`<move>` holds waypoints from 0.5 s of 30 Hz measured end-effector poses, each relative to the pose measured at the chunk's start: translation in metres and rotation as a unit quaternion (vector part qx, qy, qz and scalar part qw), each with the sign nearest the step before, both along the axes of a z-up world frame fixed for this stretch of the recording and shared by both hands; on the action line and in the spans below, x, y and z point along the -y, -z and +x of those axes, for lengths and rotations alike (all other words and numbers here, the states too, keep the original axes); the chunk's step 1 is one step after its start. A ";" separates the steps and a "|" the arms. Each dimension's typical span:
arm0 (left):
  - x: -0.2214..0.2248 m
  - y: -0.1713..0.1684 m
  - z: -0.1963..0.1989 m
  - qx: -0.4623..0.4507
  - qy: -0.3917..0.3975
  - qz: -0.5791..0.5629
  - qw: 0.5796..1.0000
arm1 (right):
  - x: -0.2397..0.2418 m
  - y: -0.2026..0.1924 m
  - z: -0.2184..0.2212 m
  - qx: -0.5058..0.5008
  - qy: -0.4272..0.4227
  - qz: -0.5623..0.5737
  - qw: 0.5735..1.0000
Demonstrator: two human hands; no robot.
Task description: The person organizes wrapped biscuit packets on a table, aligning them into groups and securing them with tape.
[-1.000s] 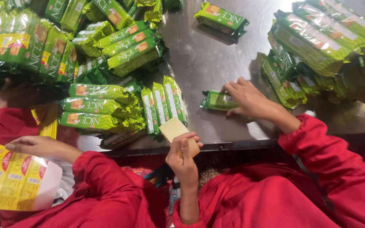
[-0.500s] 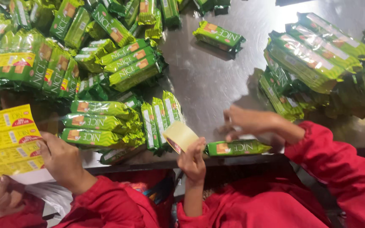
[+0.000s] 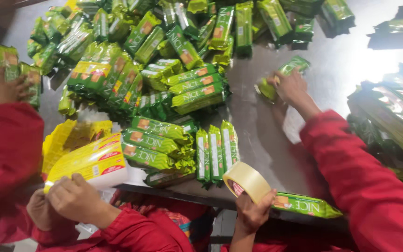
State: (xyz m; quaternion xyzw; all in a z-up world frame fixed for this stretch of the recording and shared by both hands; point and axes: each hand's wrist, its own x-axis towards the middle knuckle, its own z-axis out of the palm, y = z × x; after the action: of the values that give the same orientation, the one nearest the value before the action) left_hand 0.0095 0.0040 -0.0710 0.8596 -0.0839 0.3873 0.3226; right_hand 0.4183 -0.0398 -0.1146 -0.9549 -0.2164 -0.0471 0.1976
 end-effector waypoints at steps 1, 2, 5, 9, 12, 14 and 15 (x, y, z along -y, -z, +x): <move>0.001 -0.001 -0.003 -0.005 0.018 -0.018 1.000 | 0.011 -0.008 -0.021 -0.045 -0.031 -0.015 0.998; 0.000 -0.002 -0.004 -0.006 0.014 -0.019 1.000 | 0.021 -0.016 -0.042 -0.090 -0.062 -0.030 0.994; -0.002 -0.004 -0.004 -0.022 0.016 -0.006 1.000 | 0.061 -0.036 -0.091 -0.064 -0.112 -0.026 0.991; 0.000 -0.005 -0.005 -0.001 0.011 -0.053 0.999 | 0.099 -0.049 -0.121 -0.111 -0.086 -0.043 0.989; 0.002 -0.002 -0.006 0.017 0.000 -0.080 0.997 | 0.123 -0.054 -0.141 -0.093 -0.158 0.071 0.980; 0.004 0.002 -0.009 0.012 -0.008 -0.076 0.997 | 0.129 -0.058 -0.161 -0.091 -0.241 -0.002 0.966; 0.003 0.004 -0.008 0.020 -0.013 -0.077 0.997 | 0.132 -0.061 -0.172 -0.094 -0.238 -0.001 0.967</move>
State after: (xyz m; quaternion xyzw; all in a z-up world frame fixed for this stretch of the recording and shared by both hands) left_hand 0.0011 0.0011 -0.0755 0.8253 -0.0486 0.4136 0.3813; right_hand 0.2460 -0.1720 -0.0535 -0.8764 -0.4176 0.0916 0.2217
